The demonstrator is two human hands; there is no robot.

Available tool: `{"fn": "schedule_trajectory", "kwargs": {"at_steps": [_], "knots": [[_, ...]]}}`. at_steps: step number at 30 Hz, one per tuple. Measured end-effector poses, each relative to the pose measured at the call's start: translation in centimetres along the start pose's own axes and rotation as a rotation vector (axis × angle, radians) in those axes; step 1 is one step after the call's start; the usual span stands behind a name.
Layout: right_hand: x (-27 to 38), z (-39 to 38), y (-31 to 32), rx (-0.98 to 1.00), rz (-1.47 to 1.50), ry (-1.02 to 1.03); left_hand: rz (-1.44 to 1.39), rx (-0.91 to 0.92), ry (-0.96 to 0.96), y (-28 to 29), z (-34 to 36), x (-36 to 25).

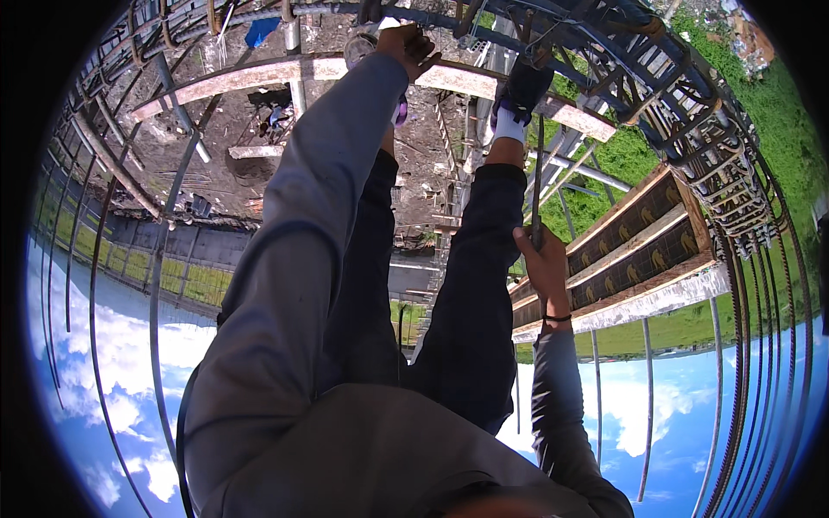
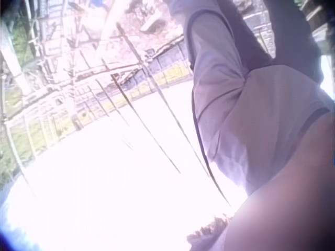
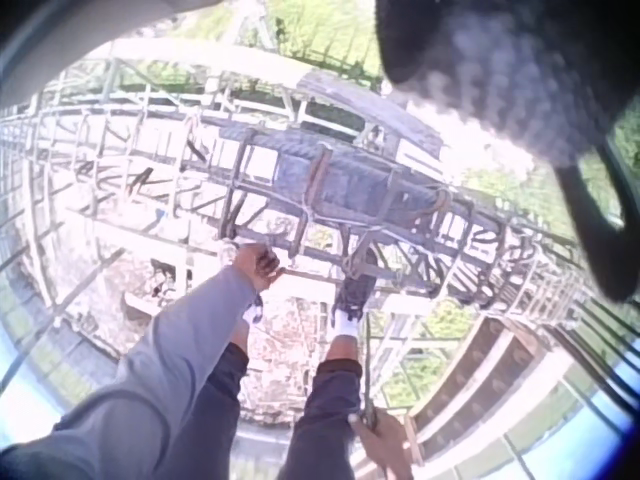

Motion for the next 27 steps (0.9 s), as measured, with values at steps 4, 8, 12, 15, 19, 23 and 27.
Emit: {"fn": "schedule_trajectory", "kwargs": {"at_steps": [4,8,12,15,19,23,27], "knots": [[-0.2,0.2,-0.1,-0.012,0.047,-0.036,0.044,0.020,-0.044,-0.3,-1.0,0.0],[-0.6,-0.2,-0.1,-0.008,0.060,-0.075,0.001,-0.057,-0.040,-0.8,0.5,0.4],[-1.3,-0.6,-0.2,-0.018,0.052,-0.089,-0.135,0.082,0.007,-1.1,3.9,1.2],[-1.8,-0.6,-0.4,-0.025,0.074,-0.056,0.640,0.201,-0.674,-0.4,4.4,1.5],[-2.4,-0.4,-0.6,-0.044,0.094,-0.038,0.357,0.019,-0.820,0.0,1.7,1.8],[-2.6,-0.3,-0.6,-0.053,0.111,-0.035,0.579,-0.422,-0.686,-1.4,-1.3,1.0],[-2.7,-0.3,-0.4,-0.066,0.143,-0.066,1.569,-0.377,-1.067,-2.2,-2.0,-0.6]]}}
Point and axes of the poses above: each hand's wrist, its own z-axis towards the middle knuckle, its own y-axis out of the back of the hand, x = y × z, the point moved 2 cm from there along z, towards the middle knuckle, and after that the axes turned 11 degrees about -x, right-handed, at the moved point
